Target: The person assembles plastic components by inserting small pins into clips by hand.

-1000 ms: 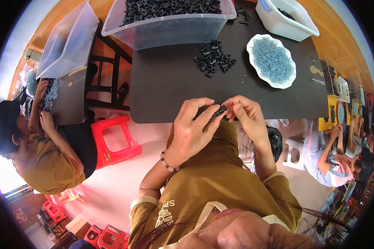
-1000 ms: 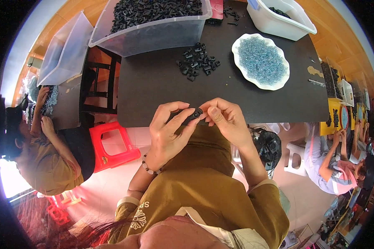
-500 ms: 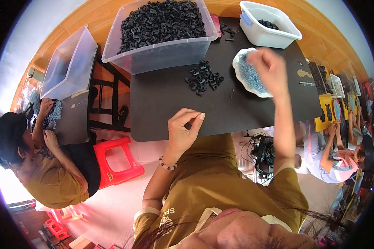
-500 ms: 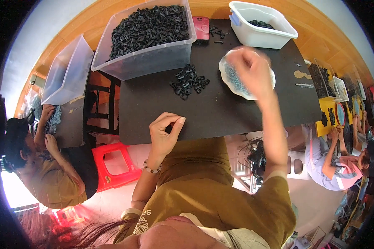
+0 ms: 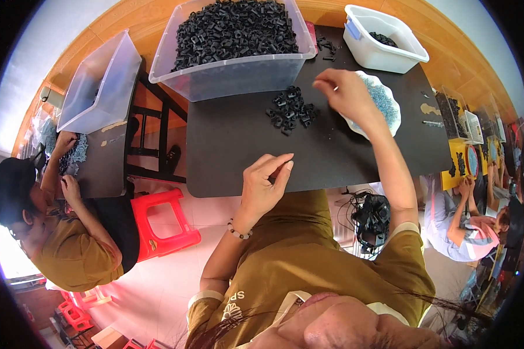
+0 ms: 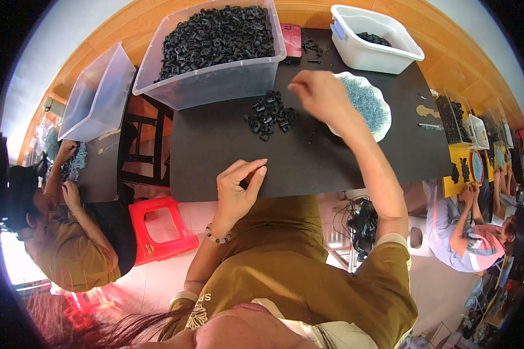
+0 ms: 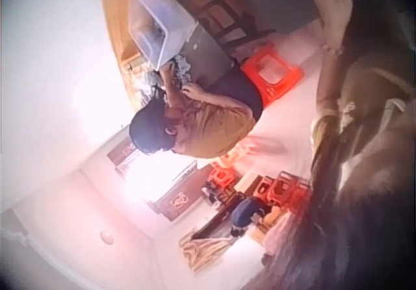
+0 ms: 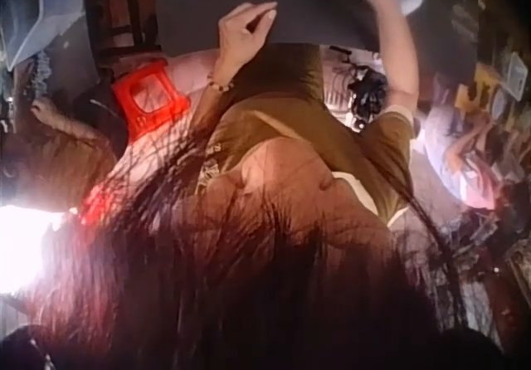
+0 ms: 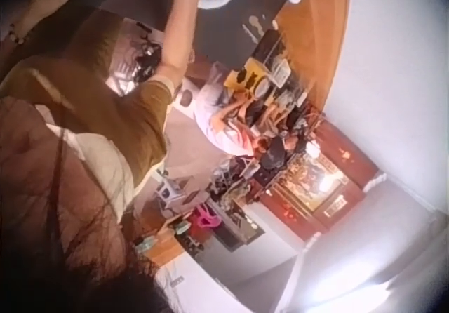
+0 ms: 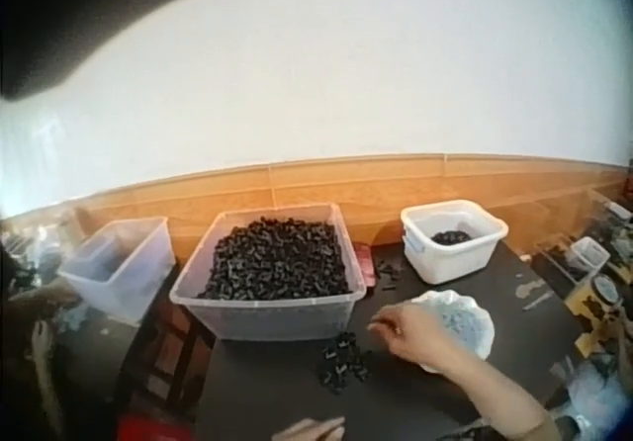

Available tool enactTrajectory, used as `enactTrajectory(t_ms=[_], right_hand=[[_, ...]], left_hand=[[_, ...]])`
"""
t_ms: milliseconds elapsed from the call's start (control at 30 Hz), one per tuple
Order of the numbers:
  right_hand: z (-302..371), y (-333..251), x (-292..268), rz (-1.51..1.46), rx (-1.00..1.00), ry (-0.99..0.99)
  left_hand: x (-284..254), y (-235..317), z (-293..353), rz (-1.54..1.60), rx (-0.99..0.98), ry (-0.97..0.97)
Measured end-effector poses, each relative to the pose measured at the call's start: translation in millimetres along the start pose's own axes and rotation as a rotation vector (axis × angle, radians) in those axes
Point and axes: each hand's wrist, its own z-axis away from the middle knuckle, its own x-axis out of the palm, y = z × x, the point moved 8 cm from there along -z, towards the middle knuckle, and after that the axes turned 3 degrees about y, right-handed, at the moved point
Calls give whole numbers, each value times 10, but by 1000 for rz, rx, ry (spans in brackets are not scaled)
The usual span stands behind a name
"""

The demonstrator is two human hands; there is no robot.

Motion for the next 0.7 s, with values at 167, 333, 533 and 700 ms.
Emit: enactTrajectory(t_ms=[167,333,533,700], right_hand=[[-1,-95,404,185,-95,16],[-141,-70,610,356,0,27],[-137,41,689,185,23,23],[-15,-105,461,33,26,-16]], left_hand=[[7,32,-28,11,1,-14],[5,-10,-4,46,-15,-7],[-19,-6,-21,67,-3,-20],[-42,-15,-30,60,-34,-11]])
